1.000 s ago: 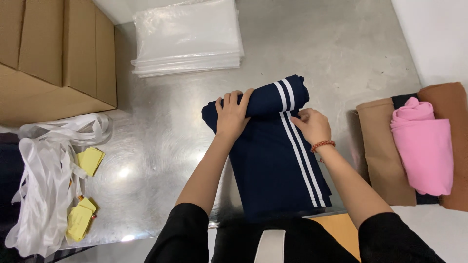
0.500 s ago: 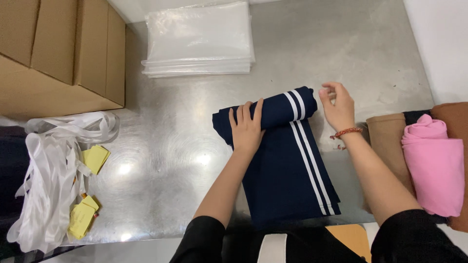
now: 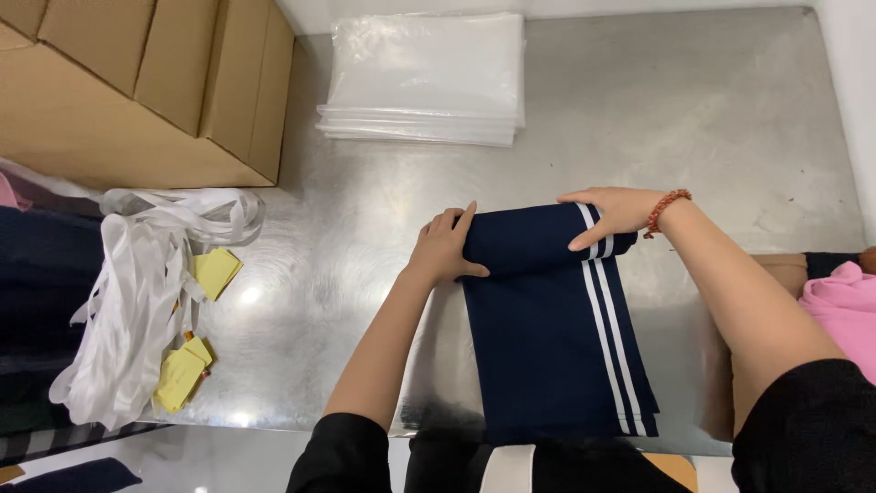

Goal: The person takes a pink long-sleeved top, a pair of navy blue shorts, and a black-and-white checkered skirt from a clothing rack. They fold each item by hand on a metal table and place them into a stack of brown paper bags.

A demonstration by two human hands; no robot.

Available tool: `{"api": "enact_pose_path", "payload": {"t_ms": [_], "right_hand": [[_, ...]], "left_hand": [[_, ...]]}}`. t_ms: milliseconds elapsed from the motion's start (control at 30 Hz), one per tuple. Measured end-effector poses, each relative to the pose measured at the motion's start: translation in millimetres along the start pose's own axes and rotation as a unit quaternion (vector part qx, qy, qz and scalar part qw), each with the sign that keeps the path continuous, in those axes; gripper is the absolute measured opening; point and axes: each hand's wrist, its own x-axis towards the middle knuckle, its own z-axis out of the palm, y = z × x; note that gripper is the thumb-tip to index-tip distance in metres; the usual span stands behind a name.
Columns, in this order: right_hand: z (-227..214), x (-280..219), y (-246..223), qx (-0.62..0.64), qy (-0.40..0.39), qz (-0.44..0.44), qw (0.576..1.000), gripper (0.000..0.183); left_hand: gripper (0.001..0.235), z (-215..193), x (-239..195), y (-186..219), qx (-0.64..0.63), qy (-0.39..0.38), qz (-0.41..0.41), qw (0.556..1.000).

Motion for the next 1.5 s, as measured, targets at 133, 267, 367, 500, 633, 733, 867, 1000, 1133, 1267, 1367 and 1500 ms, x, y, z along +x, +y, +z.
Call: {"api": "enact_pose_path", "payload": {"t_ms": [133,267,367,500,633,733,867,1000,1133,1267,1367,1500], "right_hand": [[15,-6,20,0.006,0.007,0.011,1.0,0.126],[53,25,56,-0.043,0.131,-0.056,0.989,0.117],[80,29,67,-0.077,0.235,-0.08,0.966,0.111],[135,19,70,-0.136,0.471,-0.148,0.859,0.096],[195,-11,57,-0.176,0.557,-0.192,0.788,0.093],[212,-31,55,-0.147,0.563,-0.222,0.782,0.069],[161,-36,57,-0.063,0.473,-0.21,0.853,0.032],[95,-31,41,0.002,0.214,-0.062,0.975,0.082],[78,-4,46,0.009,0.072,0.007,0.997,0.109],[94,0,42,-0.027,0.031,0.019,0.999,0.121],[101,-6,33,-0.06,0.077,-0.004,0.995,0.117],[99,0,31,-0.133,0.193,-0.02,0.972,0.105]], "left_hand": [[0.114,-8,-8,5,-0.061,-0.026,-0.004,0.998],[0.076,0,2,4,0.032,0.014,0.05,0.998],[0.068,1,1,9,0.114,0.067,0.092,0.987],[0.051,27,-12,-3,0.177,0.234,0.171,0.941],[0.037,68,-60,-24,0.194,0.302,0.235,0.903],[0.073,81,-98,-29,0.175,0.254,0.249,0.918],[0.043,73,-96,-25,0.128,0.305,0.252,0.909],[0.045,34,-74,4,0.065,0.302,0.226,0.924],[0.086,3,-70,39,0.084,0.172,0.174,0.966],[0.136,9,-51,39,0.125,-0.013,0.093,0.988],[0.129,24,-43,33,0.177,0.04,0.106,0.978],[0.106,41,-27,23,0.191,0.155,0.124,0.961]]}}
